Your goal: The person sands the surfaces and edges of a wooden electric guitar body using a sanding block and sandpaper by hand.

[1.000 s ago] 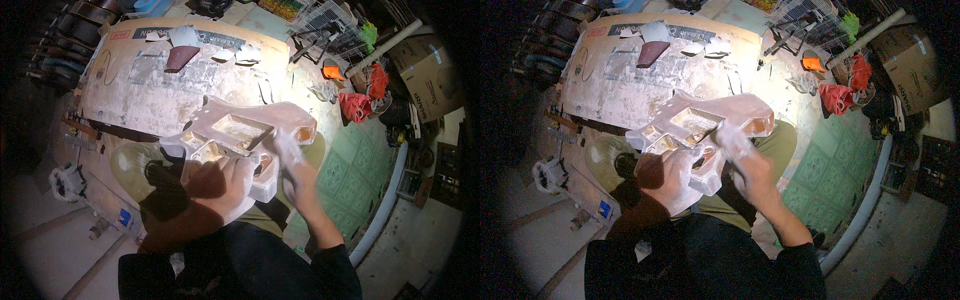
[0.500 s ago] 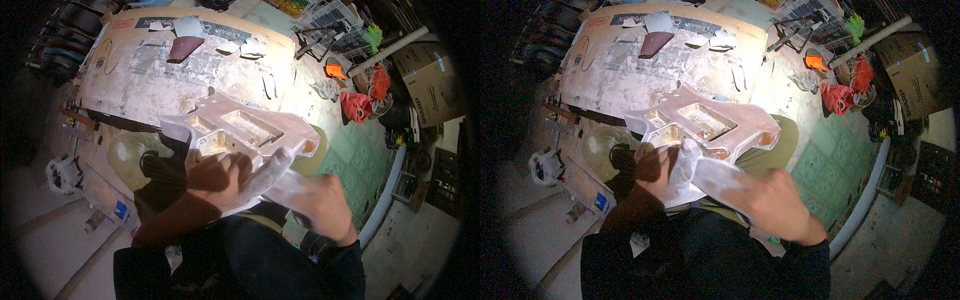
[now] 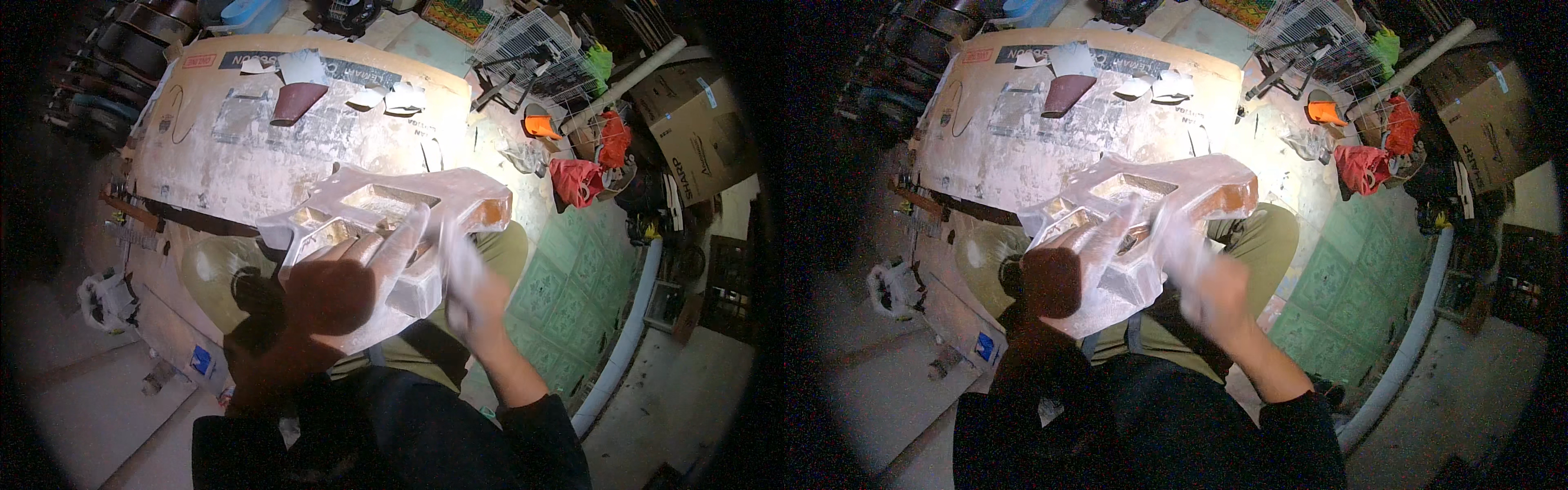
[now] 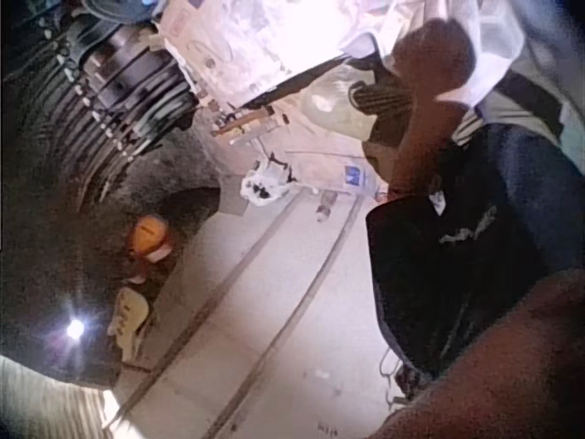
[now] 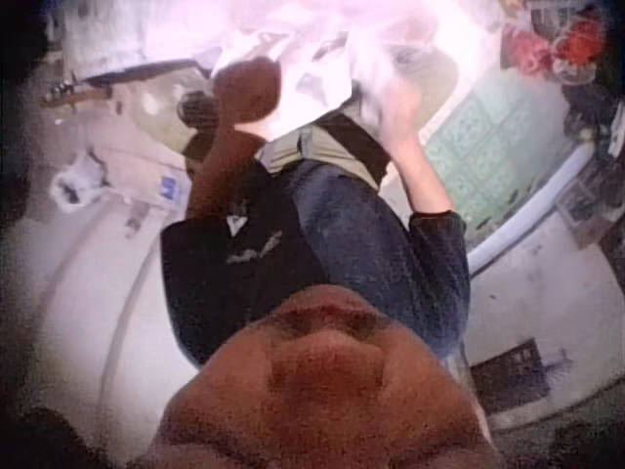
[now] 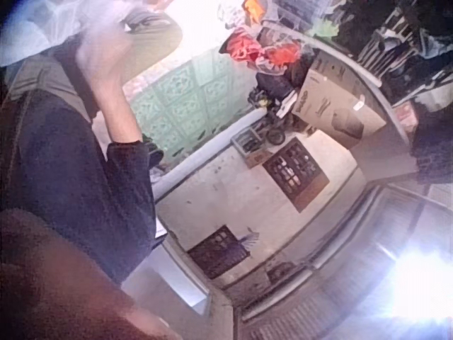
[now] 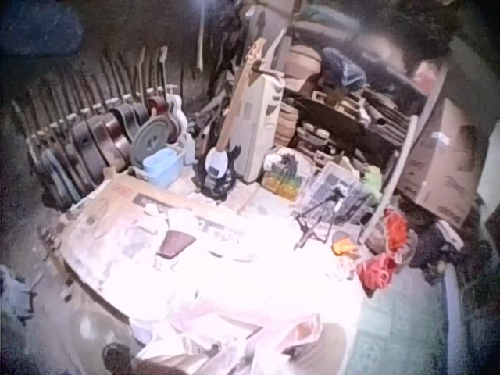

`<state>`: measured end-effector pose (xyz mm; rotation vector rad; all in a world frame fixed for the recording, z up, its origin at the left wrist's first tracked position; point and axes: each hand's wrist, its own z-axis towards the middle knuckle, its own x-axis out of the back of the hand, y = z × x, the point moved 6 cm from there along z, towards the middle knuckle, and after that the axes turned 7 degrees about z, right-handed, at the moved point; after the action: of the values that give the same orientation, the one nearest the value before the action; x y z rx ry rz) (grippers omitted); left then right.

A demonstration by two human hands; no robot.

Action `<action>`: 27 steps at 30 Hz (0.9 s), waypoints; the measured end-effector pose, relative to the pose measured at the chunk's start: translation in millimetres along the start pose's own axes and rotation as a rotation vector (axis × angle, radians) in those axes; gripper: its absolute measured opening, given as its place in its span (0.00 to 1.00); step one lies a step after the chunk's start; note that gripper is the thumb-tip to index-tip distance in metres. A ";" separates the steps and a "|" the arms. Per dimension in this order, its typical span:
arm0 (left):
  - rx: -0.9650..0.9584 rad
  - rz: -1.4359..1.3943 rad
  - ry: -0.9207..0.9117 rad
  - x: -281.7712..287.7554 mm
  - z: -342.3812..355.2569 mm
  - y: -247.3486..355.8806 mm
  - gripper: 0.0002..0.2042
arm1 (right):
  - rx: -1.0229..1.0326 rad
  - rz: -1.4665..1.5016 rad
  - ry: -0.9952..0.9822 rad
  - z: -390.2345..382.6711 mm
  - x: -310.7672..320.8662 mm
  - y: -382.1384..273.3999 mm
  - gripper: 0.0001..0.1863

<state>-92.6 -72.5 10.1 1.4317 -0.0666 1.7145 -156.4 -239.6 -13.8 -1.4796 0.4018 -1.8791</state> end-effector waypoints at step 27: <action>0.090 0.083 0.047 -13.7 3.2 7.1 0.24 | -0.069 0.459 0.052 20.4 -5.7 -13.4 0.37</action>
<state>-95.3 -86.5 3.3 1.4707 -0.0238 1.8385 -141.1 -222.6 -3.5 -1.2523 0.7666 -1.5488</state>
